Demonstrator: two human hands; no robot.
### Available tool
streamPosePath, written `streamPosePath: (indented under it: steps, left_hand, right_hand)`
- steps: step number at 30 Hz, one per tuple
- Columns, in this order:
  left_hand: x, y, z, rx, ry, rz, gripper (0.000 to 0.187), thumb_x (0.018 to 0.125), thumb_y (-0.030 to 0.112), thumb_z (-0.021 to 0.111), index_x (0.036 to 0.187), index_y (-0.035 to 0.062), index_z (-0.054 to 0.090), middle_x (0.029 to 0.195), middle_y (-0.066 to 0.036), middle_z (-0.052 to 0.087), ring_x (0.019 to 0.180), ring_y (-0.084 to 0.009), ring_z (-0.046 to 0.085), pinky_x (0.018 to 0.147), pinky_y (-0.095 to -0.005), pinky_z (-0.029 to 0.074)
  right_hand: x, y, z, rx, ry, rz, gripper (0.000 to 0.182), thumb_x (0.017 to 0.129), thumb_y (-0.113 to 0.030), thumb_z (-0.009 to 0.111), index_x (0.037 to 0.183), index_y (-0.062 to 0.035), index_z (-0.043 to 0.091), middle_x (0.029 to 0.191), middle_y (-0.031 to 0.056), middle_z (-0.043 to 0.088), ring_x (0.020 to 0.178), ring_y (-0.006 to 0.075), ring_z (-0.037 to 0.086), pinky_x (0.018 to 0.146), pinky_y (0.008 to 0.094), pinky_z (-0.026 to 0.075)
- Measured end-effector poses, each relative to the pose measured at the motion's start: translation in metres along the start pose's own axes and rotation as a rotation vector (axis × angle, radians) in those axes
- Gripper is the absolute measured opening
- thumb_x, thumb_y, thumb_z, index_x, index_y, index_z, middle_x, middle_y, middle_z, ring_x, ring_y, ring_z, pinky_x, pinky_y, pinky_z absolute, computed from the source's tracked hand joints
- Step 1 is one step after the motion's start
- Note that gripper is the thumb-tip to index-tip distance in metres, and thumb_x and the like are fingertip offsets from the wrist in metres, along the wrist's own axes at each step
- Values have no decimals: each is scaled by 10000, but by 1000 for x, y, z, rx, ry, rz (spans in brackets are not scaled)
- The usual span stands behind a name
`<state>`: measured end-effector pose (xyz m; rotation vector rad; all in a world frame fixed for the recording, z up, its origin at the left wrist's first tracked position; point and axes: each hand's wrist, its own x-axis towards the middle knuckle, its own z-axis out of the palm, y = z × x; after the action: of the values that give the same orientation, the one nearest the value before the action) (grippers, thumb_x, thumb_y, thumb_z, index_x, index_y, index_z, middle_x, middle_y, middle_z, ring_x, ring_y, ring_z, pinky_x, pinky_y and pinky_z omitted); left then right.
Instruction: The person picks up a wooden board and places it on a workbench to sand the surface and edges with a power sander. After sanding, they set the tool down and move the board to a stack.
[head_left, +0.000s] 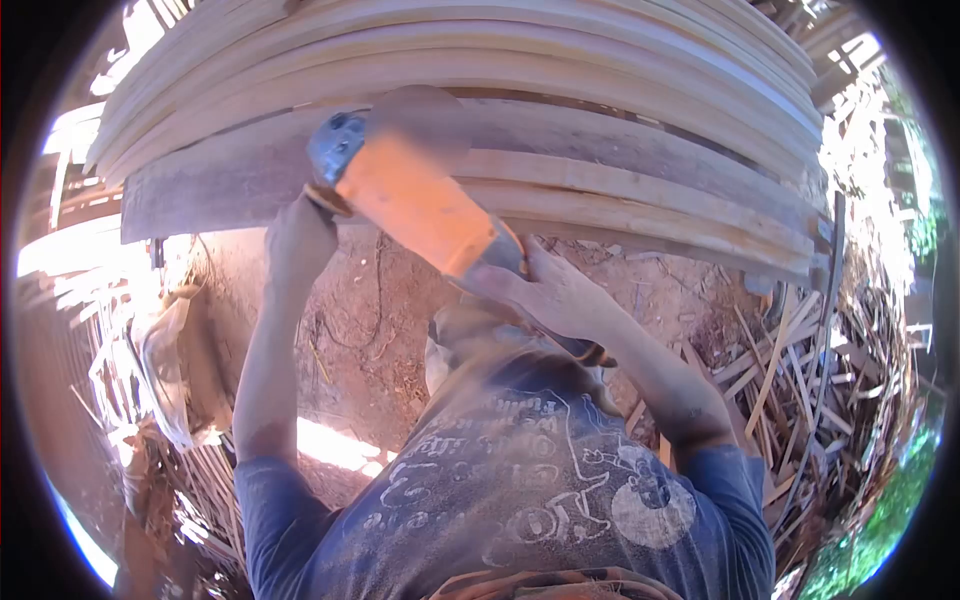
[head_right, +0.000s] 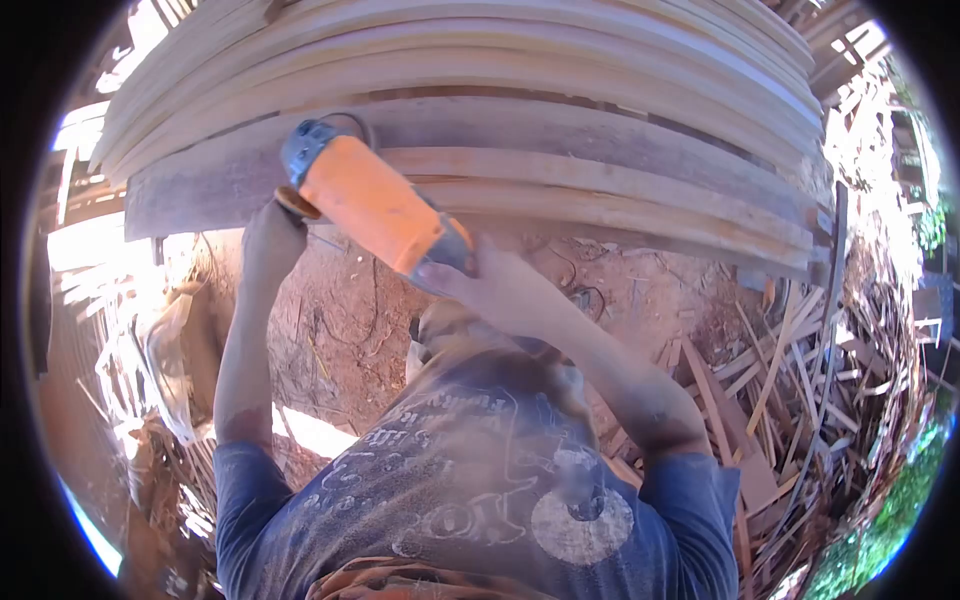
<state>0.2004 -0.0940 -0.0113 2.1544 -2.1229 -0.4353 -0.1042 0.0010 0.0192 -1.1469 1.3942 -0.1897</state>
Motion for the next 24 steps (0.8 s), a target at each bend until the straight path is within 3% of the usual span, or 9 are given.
streamPosePath:
  steps: [2,4,7,9,15,16,20,22,24]
  left_hand:
    - [7,-18,2,-29,-31,125,227,792,89,634,990,136,735,871,-165,726,853,-361,702,758,-472,541]
    - [3,5,2,-50,-62,169,202,788,94,653,973,113,734,867,-177,720,846,-373,696,752,-474,541]
    - [-7,54,10,-50,-170,262,206,780,104,676,980,82,715,878,-191,713,866,-384,688,752,-477,537]
    - [-16,102,26,-80,-256,342,202,771,118,693,963,58,705,849,-200,706,847,-386,689,737,-479,537]
    - [-28,271,80,-72,-400,634,154,775,148,691,857,19,680,791,-208,696,782,-379,696,698,-479,549]
    - [-28,299,91,-67,-409,704,155,781,159,686,853,21,678,791,-207,696,778,-377,699,693,-479,550]
    - [-40,421,124,37,-493,914,189,810,146,667,951,21,667,795,-147,714,808,-310,730,700,-422,578]
    - [-50,479,139,38,-456,978,171,816,133,665,946,23,679,826,-148,725,834,-296,735,708,-412,583]
    - [-56,537,148,-44,-605,1028,160,817,121,667,941,27,702,883,-154,739,860,-291,740,710,-405,586]
  right_hand:
    - [1,6,-2,-89,24,21,945,873,-689,571,1350,110,410,1067,290,663,1041,394,666,883,441,508]
    - [-3,13,-8,-153,79,8,911,879,-684,555,1398,55,429,1009,265,676,1012,372,672,869,428,504]
    - [-51,42,-28,-30,166,69,877,856,-679,615,1325,50,479,1091,287,663,1036,418,662,879,455,514]
    - [-89,69,-42,-11,191,190,845,863,-629,639,1382,13,457,1120,281,663,1090,396,656,902,447,511]
    - [-187,160,-70,445,477,311,803,878,-466,683,1462,0,390,1124,215,681,938,302,699,806,405,538]
    - [-199,177,-78,493,511,339,787,883,-427,681,1476,-6,380,1065,154,683,789,207,669,709,336,533]
    - [-245,232,-114,696,665,323,772,923,-462,627,1492,-14,361,1003,73,644,696,97,569,610,234,472]
    - [-268,263,-136,689,748,241,756,952,-469,592,1501,-10,346,1076,85,633,759,106,588,641,240,489]
    - [-296,310,-157,686,787,207,709,988,-461,541,1495,-6,345,1137,100,616,838,128,605,691,253,513]
